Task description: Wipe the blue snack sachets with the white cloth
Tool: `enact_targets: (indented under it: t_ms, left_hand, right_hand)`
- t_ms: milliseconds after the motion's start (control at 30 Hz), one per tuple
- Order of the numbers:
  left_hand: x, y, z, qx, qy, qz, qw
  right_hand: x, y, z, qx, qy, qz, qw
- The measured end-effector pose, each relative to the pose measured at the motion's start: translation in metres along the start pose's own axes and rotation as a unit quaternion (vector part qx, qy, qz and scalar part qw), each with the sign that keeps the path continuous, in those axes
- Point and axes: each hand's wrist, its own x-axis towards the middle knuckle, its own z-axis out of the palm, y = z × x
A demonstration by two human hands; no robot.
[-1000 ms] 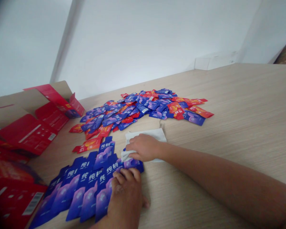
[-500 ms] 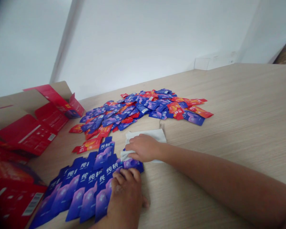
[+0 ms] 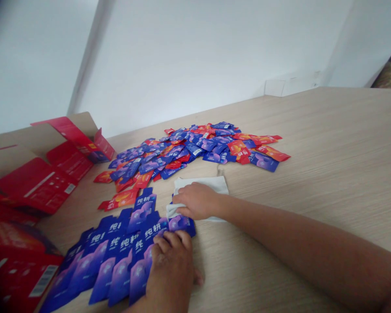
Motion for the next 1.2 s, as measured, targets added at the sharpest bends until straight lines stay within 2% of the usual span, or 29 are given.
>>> enact_targets:
  t_ms: [200,500,667,867,933,1067,1200]
  left_hand:
    - [-0.0013,-0.0006,0.0031,0.021,0.027,0.001,0.999]
    - [-0.0013,0.0003,0.0039,0.016,0.02,0.002,1.0]
    - [-0.0004,-0.0001,0.0009,-0.004,0.0,-0.004,1.0]
    - [-0.0009,0.0004,0.0033,0.021,0.011,0.009,1.0]
    - [-0.0012,0.0009,0.0041,0.022,0.014,0.006,1.0]
    - [-0.0016,0.0007,0.0052,0.027,0.015,0.008,0.999]
    - [-0.0016,-0.0004,0.0051,0.043,0.02,0.016,0.999]
  right_hand:
    - [-0.0001,-0.006,0.0025,0.027,-0.007,-0.068,0.997]
    - [0.0011,-0.0037,0.0021,0.036,-0.007,-0.044,0.998]
    - [0.0001,-0.0006,0.0006,0.008,0.001,0.004,1.0]
    - [0.0003,-0.0095,-0.0004,0.013,-0.012,-0.084,0.996]
    - [0.0012,-0.0096,-0.0004,0.008,-0.018,-0.071,0.997]
    - [0.0012,-0.0043,-0.0009,-0.009,-0.01,0.0,1.0]
    - [0.0,-0.0058,0.0004,0.0,-0.014,-0.053,0.998]
